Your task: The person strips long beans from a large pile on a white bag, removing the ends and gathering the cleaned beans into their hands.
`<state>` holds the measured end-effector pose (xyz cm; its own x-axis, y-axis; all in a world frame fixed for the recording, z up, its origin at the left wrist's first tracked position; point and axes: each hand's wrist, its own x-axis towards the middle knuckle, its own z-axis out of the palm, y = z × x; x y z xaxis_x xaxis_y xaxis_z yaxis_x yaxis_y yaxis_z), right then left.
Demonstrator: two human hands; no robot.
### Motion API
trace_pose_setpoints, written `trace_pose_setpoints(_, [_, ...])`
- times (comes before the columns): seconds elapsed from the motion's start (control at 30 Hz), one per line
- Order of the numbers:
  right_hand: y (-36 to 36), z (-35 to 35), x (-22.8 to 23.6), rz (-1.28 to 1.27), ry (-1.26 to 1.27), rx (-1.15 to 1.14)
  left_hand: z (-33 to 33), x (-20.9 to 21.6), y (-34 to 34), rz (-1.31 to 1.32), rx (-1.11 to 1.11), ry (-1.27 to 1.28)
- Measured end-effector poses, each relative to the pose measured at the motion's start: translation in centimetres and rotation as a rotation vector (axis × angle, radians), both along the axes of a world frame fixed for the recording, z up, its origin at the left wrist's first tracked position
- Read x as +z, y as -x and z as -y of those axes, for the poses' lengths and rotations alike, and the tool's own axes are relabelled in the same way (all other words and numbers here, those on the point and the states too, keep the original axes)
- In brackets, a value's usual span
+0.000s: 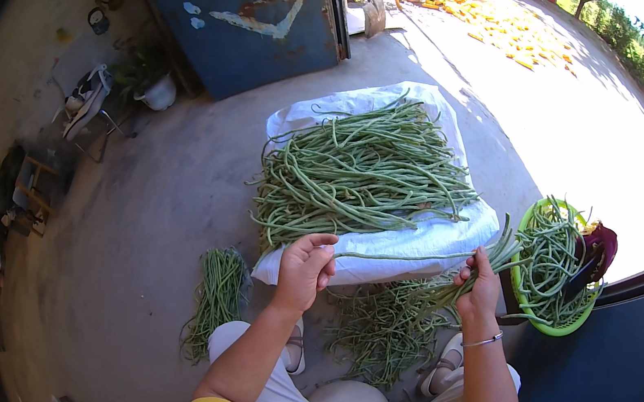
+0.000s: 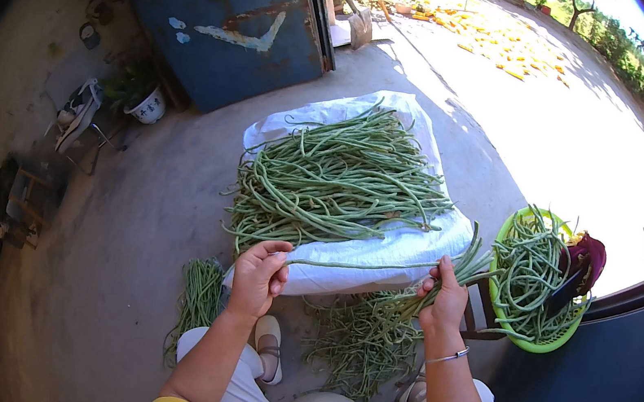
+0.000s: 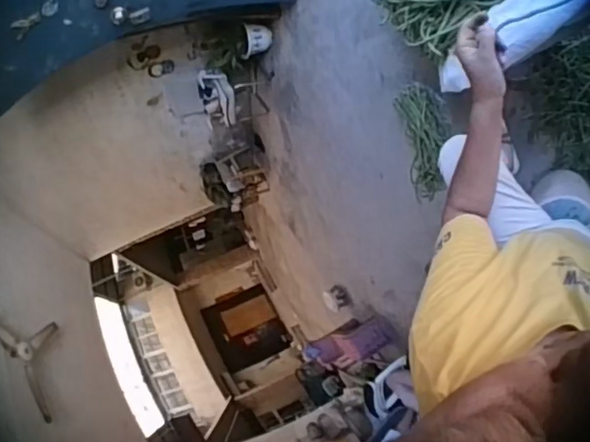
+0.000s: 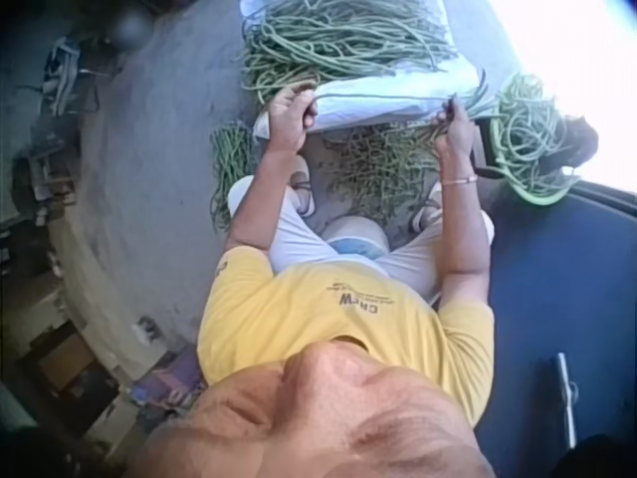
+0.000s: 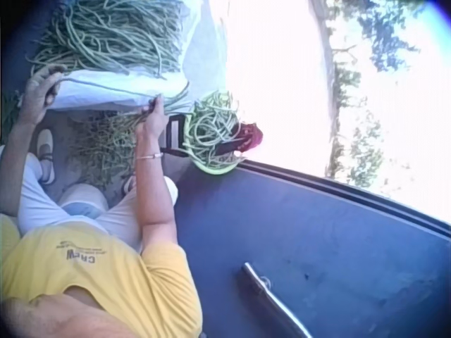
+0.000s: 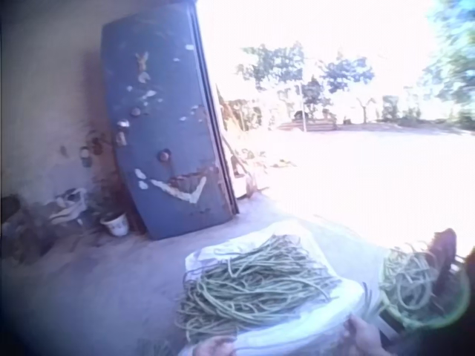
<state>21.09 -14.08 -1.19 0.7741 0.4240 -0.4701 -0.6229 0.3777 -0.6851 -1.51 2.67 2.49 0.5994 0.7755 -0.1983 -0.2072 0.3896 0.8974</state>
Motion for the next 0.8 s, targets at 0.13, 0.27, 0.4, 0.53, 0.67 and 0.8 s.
trace_pose_setpoints(0.13, [-0.4,-0.1,-0.7,0.001,0.005,-0.024,-0.2,0.5,0.5,-0.028,-0.174,0.166])
trace_pose_setpoints(0.27, [-1.5,0.0,-0.9,0.002,0.003,-0.053,-0.1,1.4,0.5,-0.130,-0.496,0.232])
trace_pose_setpoints(0.4, [-1.5,-0.7,-0.8,0.027,0.062,-0.076,1.1,0.7,0.7,-0.198,-0.781,0.280])
trace_pose_setpoints(0.53, [-1.3,-0.8,-0.5,0.031,0.069,-0.071,3.0,-0.4,0.3,-0.181,-0.822,0.332])
trace_pose_setpoints(0.67, [-1.5,-0.7,-0.6,0.057,0.067,-0.064,3.6,-0.9,0.0,-0.112,-0.802,0.354])
trace_pose_setpoints(0.8, [-1.8,-0.5,-0.3,0.075,0.050,-0.055,4.1,-0.4,-0.1,-0.136,-0.773,0.356])
